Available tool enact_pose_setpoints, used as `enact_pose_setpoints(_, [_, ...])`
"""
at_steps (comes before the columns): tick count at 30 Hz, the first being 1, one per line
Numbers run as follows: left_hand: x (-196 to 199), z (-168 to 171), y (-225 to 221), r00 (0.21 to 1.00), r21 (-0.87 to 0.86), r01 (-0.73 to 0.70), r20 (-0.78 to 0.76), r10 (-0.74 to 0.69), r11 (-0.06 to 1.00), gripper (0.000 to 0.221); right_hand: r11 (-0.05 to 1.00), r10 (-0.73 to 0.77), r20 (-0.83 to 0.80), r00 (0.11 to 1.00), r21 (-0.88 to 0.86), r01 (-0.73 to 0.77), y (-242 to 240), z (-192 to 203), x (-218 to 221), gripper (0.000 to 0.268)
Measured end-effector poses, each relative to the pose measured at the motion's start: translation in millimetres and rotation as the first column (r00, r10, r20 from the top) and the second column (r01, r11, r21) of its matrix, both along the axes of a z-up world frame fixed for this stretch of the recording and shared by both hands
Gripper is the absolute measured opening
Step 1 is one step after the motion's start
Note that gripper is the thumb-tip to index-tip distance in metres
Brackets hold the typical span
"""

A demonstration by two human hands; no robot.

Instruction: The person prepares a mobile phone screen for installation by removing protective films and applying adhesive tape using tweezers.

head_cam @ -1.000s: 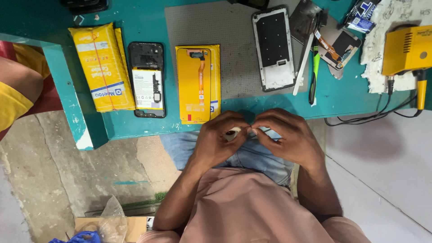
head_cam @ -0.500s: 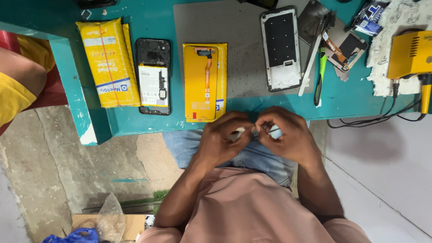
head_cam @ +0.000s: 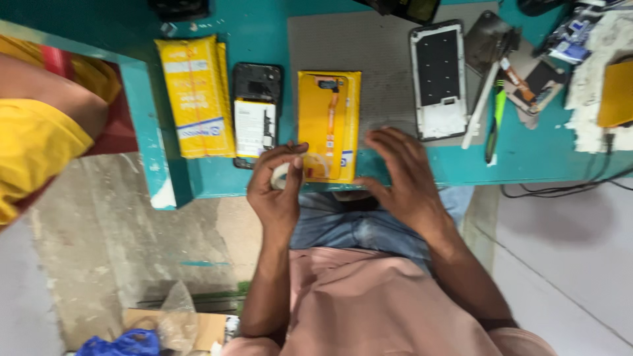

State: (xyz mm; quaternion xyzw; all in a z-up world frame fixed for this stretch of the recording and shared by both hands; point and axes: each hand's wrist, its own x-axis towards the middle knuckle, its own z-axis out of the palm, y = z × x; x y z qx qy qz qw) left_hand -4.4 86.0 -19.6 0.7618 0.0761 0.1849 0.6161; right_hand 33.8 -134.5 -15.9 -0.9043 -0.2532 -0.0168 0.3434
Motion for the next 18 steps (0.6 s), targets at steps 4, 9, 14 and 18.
enact_pose_setpoints(4, [-11, -13, 1, 0.995, -0.239, -0.047, -0.094, 0.025, 0.97, 0.004, 0.984, -0.113, 0.081, 0.99, -0.128, 0.123, -3, -12, 8, 0.06])
enact_pose_setpoints(9, [-17, -29, -6, 0.995, -0.373, -0.038, -0.101, 0.0, 0.927, 0.003, 0.923, -0.234, 0.139, 0.962, -0.279, 0.264, -28, -12, 15, 0.064])
enact_pose_setpoints(14, [-22, -30, -6, 0.997, -0.445, -0.04, -0.079, 0.005, 0.895, 0.002, 0.912, -0.304, 0.138, 0.943, -0.245, 0.33, -37, -6, 22, 0.066])
enact_pose_setpoints(18, [-24, -28, -15, 0.998, -0.496, 0.002, -0.051, -0.031, 0.868, 0.002, 0.922, -0.292, 0.094, 0.952, -0.237, 0.306, -35, -8, 16, 0.069])
